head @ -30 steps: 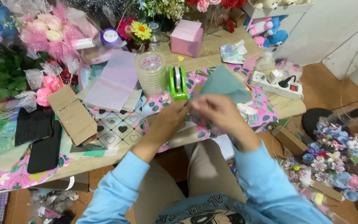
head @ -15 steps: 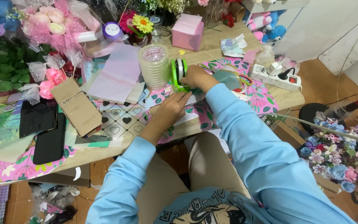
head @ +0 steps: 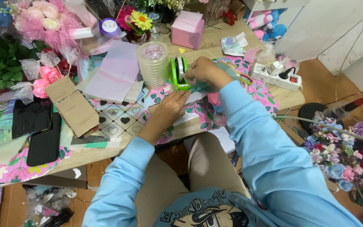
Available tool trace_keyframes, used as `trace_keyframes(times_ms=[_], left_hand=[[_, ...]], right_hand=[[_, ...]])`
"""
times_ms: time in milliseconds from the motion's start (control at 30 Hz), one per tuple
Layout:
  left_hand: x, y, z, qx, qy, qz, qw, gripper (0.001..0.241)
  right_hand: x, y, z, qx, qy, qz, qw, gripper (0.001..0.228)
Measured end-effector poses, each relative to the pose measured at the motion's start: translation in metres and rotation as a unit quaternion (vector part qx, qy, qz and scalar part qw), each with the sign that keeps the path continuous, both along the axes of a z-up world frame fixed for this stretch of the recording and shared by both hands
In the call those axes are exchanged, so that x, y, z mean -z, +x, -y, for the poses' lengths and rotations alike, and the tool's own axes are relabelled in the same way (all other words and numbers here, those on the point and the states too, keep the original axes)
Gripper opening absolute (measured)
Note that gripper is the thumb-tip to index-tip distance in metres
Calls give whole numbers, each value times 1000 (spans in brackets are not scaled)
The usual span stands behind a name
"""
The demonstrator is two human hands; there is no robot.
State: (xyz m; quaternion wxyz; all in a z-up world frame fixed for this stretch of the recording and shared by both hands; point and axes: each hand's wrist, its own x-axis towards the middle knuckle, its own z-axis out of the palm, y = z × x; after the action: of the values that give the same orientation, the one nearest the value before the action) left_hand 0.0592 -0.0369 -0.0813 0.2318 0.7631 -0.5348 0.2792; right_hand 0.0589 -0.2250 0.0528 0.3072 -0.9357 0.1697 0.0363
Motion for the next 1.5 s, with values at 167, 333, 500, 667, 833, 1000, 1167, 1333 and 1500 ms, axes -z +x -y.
trace_keyframes(times_ms=[167,333,500,667,833,1000,1167,1333,1500], left_hand=[[-5,-3,-3,-3,4,6,1000,55],[14,7,4,-30,7,43,999,57],[3,1,0,-21,-1,42,999,56],[0,-1,-2,-17,0,45,999,55],[5,1,2,-20,-7,31,999,55],[10,4,4,-29,0,40,999,57],[4,1,0,-34,23,30,999,58],[-4,-3,-2,-16,31,-33,999,63],[3,2,1,-33,39,-65,997,73]], right_hand=[[-7,-27,12,-30,23,9,999,17],[24,-57,7,-27,111,44,993,19],[88,-73,22,-13,145,59,988,22],[84,-96,9,-4,167,100,981,23],[59,-107,1,29,240,113,964,22],[68,-103,6,63,296,138,943,19],[65,-108,-1,64,298,137,943,16],[69,-117,-8,38,234,157,959,12],[109,-112,-2,38,186,176,966,13]])
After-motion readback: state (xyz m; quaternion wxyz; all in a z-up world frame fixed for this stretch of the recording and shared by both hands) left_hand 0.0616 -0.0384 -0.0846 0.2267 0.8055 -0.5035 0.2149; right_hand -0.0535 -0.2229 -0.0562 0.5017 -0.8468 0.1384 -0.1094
